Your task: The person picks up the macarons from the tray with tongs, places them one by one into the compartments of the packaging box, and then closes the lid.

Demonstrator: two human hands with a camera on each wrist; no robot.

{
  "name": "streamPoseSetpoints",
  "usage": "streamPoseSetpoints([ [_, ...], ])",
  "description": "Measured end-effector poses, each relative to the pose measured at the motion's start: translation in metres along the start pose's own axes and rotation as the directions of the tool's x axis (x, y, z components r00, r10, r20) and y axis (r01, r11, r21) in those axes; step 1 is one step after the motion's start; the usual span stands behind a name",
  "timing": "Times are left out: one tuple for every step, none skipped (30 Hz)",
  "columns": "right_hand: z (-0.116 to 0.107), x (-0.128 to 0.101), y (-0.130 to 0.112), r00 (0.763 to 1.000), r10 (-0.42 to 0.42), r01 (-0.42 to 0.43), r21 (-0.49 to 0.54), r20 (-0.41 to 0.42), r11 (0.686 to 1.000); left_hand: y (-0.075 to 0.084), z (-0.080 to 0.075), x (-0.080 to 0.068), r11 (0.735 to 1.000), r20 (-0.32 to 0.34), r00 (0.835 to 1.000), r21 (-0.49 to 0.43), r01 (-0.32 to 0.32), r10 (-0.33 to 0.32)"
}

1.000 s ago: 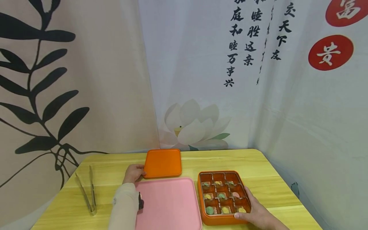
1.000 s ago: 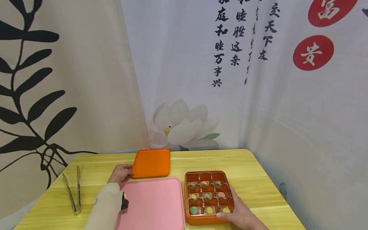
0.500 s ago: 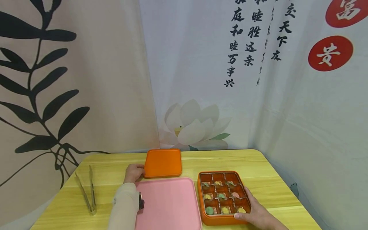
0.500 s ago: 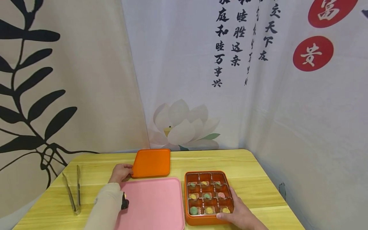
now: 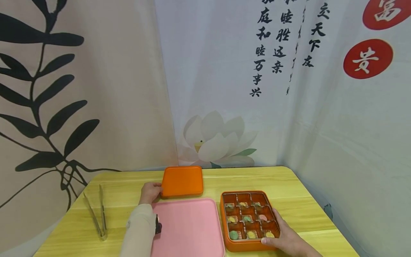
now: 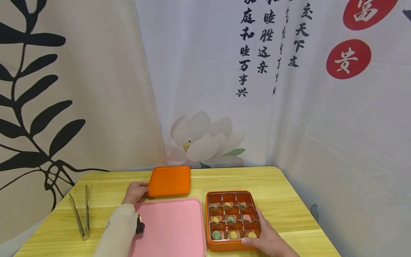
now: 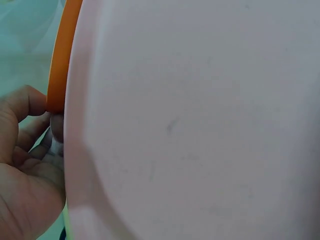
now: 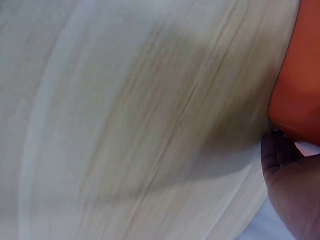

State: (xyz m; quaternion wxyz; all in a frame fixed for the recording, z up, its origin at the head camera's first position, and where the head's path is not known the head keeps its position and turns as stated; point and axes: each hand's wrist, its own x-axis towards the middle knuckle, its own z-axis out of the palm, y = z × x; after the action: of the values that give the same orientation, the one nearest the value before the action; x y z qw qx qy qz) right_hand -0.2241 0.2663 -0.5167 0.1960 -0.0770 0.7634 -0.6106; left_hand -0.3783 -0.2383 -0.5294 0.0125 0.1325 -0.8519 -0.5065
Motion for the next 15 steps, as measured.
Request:
streamPoseSetpoints([
  [0.000,0.000,0.000,1.000,0.005,-0.005,-0.004,-0.001,1.000,0.000,-0.001,0.001,1.000,0.001,1.000,0.003,0.002,-0.002],
  [0.000,0.000,0.000,1.000,0.006,-0.006,-0.004,-0.001,1.000,0.001,-0.002,0.001,1.000,0.007,1.000,0.001,0.001,-0.001],
  [0.000,0.000,-0.001,1.000,0.009,-0.009,-0.009,-0.001,1.000,0.002,-0.003,0.001,1.000,0.010,1.000,0.000,0.001,-0.001],
  [0.000,0.000,-0.001,1.000,0.013,-0.013,-0.018,-0.002,1.000,0.003,-0.004,0.001,1.000,0.015,1.000,-0.007,-0.001,0.001],
  [0.000,0.000,-0.001,1.000,0.013,-0.013,-0.022,0.001,1.000,0.004,-0.005,0.001,1.000,0.016,1.000,-0.010,-0.003,0.004],
  [0.000,0.000,-0.001,1.000,0.014,-0.013,-0.024,0.003,1.000,0.004,-0.006,0.001,1.000,0.017,1.000,-0.009,-0.011,0.011],
  [0.000,0.000,-0.002,1.000,0.013,-0.013,-0.030,0.003,0.999,0.005,-0.007,0.001,1.000,0.018,1.000,-0.010,-0.019,0.020],
  [0.000,0.000,-0.002,1.000,0.011,-0.010,-0.034,0.007,0.999,0.006,-0.007,0.001,1.000,0.022,0.999,-0.016,-0.025,0.025],
  [-0.001,-0.001,-0.002,1.000,0.009,-0.009,-0.036,0.013,0.999,0.007,-0.008,0.000,0.999,0.022,0.999,-0.019,-0.027,0.027],
  [-0.001,-0.001,-0.002,1.000,0.006,-0.005,-0.044,0.019,0.999,0.007,-0.008,-0.001,0.999,0.022,0.999,-0.024,-0.031,0.032],
  [-0.002,-0.001,-0.002,1.000,0.000,0.001,-0.051,0.024,0.999,0.008,-0.008,-0.002,0.999,0.022,0.999,-0.035,-0.029,0.029],
  [-0.002,-0.001,-0.002,0.999,-0.003,0.005,-0.054,0.033,0.999,0.009,-0.008,-0.002,0.998,0.025,0.999,-0.049,-0.030,0.031],
  [-0.003,-0.001,-0.002,0.999,-0.009,0.011,-0.054,0.043,0.998,0.010,-0.008,-0.003,0.997,0.029,0.999,-0.067,-0.027,0.029],
  [-0.004,-0.001,-0.003,0.998,-0.014,0.017,-0.052,0.054,0.998,0.010,-0.008,-0.004,0.996,0.033,0.999,-0.082,-0.025,0.028],
  [-0.005,-0.001,-0.003,0.998,-0.013,0.017,-0.054,0.062,0.998,0.011,-0.008,-0.005,0.995,0.032,0.999,-0.093,-0.022,0.025],
])
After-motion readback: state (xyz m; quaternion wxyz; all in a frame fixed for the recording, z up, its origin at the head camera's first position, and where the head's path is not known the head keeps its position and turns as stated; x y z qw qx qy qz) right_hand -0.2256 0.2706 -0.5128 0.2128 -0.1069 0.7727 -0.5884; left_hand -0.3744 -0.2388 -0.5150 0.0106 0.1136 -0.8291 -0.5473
